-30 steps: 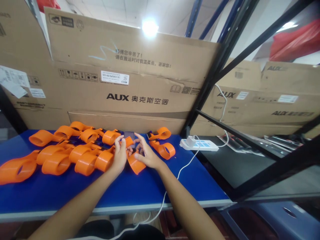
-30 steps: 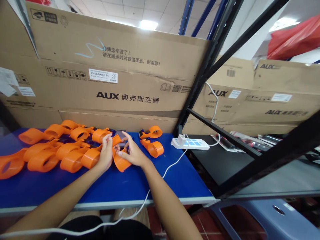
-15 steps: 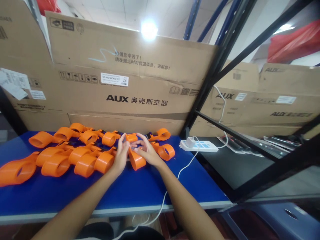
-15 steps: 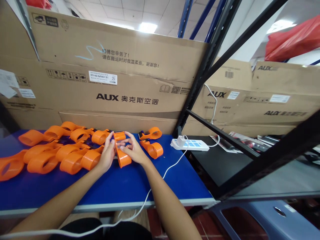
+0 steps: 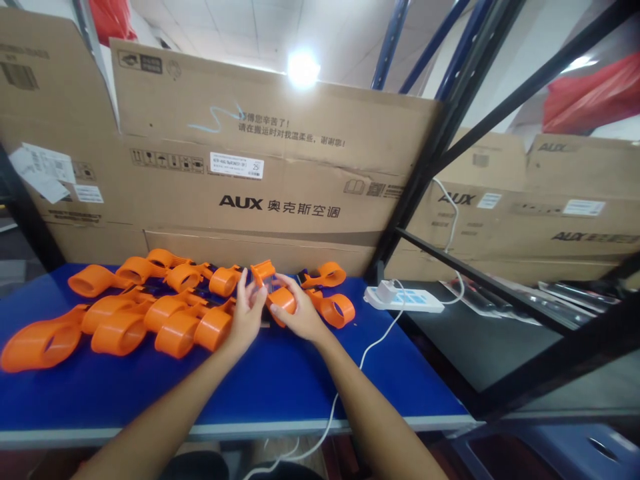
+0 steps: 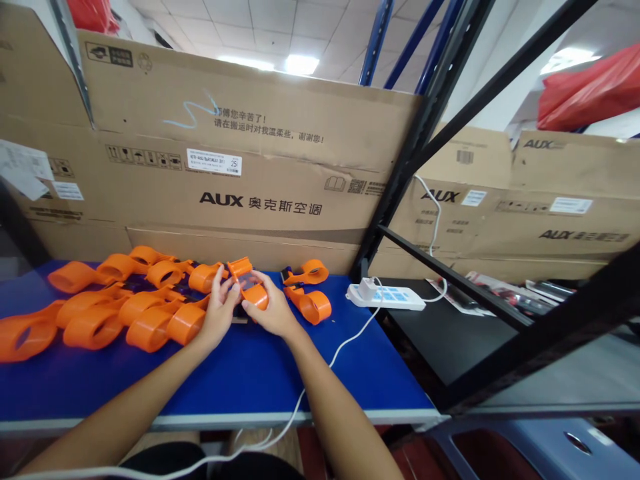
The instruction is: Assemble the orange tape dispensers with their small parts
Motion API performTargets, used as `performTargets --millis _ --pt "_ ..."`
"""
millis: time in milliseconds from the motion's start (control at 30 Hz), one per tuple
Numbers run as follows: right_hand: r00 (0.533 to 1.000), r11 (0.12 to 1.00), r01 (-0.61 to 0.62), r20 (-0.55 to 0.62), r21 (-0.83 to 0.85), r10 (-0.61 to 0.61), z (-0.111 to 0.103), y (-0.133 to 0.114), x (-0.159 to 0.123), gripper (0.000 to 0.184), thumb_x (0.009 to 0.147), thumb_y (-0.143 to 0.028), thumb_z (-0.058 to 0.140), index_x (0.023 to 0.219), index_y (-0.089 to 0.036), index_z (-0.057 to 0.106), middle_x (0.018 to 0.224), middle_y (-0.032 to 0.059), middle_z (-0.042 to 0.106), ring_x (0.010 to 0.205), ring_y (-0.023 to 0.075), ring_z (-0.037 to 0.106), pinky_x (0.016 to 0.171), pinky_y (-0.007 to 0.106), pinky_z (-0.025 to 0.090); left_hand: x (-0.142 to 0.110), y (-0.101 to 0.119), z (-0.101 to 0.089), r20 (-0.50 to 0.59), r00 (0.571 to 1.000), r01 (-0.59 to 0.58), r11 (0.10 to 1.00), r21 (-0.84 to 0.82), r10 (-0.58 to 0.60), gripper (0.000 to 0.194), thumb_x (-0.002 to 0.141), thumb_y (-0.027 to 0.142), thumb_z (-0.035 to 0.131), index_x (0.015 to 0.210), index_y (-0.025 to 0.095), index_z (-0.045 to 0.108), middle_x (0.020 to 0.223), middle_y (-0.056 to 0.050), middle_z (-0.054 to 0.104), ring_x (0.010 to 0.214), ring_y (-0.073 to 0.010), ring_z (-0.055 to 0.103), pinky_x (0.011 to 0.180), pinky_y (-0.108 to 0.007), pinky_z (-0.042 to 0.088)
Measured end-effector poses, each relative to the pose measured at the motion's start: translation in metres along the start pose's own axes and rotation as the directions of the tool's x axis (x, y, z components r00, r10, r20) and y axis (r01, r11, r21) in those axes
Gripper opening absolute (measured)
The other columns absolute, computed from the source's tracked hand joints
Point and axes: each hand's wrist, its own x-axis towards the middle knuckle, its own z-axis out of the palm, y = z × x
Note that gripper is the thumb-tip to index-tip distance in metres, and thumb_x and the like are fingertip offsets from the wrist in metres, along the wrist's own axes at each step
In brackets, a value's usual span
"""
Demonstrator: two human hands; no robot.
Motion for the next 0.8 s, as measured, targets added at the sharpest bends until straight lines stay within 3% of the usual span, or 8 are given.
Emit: performTargets --millis 67,167,300,367,433,500,567,800 --pt "0.988 0.997 0.014 -0.152 -0.075 -0.025 -0.008 -0.001 0.004 0.058 0.092 -0.043 0.068 0.143 -0.024 0.049 0.144 0.0119 0.057 0.135 0.029 0.053 0.116 0.047 0.04 -0.003 0.0 0.002 0.023 1.0 0.009 1.0 -0.001 -0.009 0.076 0.094 0.043 0.066 0.158 0.035 0.026 0.152 -0.015 0.052 0.132 -0.0255 0.058 0.108 -0.042 0.047" --pt "0.921 0.976 -0.025 -0.385 -0.216 -0.062 -0.035 -0.005 0.014 0.057 0.091 -0.044 0.066 0.142 -0.024 0.051 0.145 0.0119 0.057 0.137 0.0309 0.051 0.118 0.049 0.037 -0.007 -0.001 0.003 0.03 0.999 0.009 0.997 0.072 -0.012 0.076 0.091 0.039 0.07 0.156 0.034 0.029 0.145 -0.015 0.056 0.125 -0.0251 0.062 0.103 -0.043 0.049" --pt "0.898 0.901 -0.16 -0.438 -0.404 -0.037 -0.097 -0.01 0.02 0.071 0.084 -0.043 0.071 0.147 -0.021 0.047 0.143 0.0139 0.059 0.132 0.0333 0.056 0.113 0.049 0.042 -0.008 -0.002 0.002 0.011 1.0 -0.006 0.984 0.175 0.005 0.072 0.088 0.035 0.072 0.15 0.032 0.037 0.131 -0.012 0.061 0.108 -0.0223 0.066 0.09 -0.039 0.054" --pt "0.889 0.794 -0.344 -0.446 -0.502 0.103 -0.131 -0.01 0.014 0.066 0.083 -0.044 0.069 0.143 -0.022 0.054 0.138 0.0128 0.064 0.125 0.0339 0.061 0.107 0.048 0.046 -0.008 -0.001 0.002 -0.002 1.0 -0.011 0.981 0.194 0.011 0.069 0.087 0.034 0.073 0.148 0.032 0.04 0.123 -0.009 0.062 0.1 -0.0203 0.067 0.085 -0.036 0.055" --pt "0.841 0.643 -0.529 -0.445 -0.553 0.309 -0.158 -0.007 0.001 0.059 0.082 -0.045 0.068 0.135 -0.021 0.062 0.129 0.0135 0.07 0.114 0.0344 0.067 0.098 0.045 0.051 -0.007 0.001 0.003 -0.007 1.0 -0.002 0.982 0.19 0.004 0.068 0.086 0.034 0.072 0.146 0.031 0.041 0.115 -0.007 0.062 0.092 -0.0188 0.066 0.077 -0.032 0.055" --pt "0.797 0.534 -0.601 -0.394 -0.595 0.458 -0.175 -0.001 -0.014 0.054 0.081 -0.047 0.068 0.127 -0.019 0.069 0.114 0.0138 0.075 0.102 0.0329 0.071 0.089 0.04 0.053 -0.008 0.003 0.004 0.003 1.0 0.019 0.985 0.169 -0.02 0.066 0.087 0.036 0.072 0.145 0.031 0.041 0.11 -0.006 0.061 0.085 -0.0176 0.066 0.069 -0.029 0.055" --pt "0.777 0.486 -0.612 -0.359 -0.624 0.517 -0.182 0.008 -0.027 0.047 0.082 -0.047 0.065 0.118 -0.018 0.074 0.105 0.0131 0.077 0.095 0.0303 0.072 0.083 0.036 0.054 -0.01 0.004 0.006 0.026 0.999 0.036 0.988 0.151 -0.04 0.067 0.087 0.037 0.071 0.145 0.032 0.04 0.107 -0.005 0.06 0.08 -0.0167 0.065 0.062 -0.026 0.053" --pt "0.816 0.507 -0.554 -0.309 -0.66 0.489 -0.169 0.034 -0.034 0.032 0.088 -0.042 0.057 0.092 -0.02 0.079 0.094 0.0078 0.079 0.082 0.0239 0.073 0.072 0.03 0.053 -0.012 0.005 0.004 0.099 0.99 0.078 0.984 0.162 -0.095 0.055 0.093 0.047 0.061 0.141 0.029 0.043 0.098 -0.003 0.062 0.063 -0.0126 0.06 0.049 -0.022 0.047"
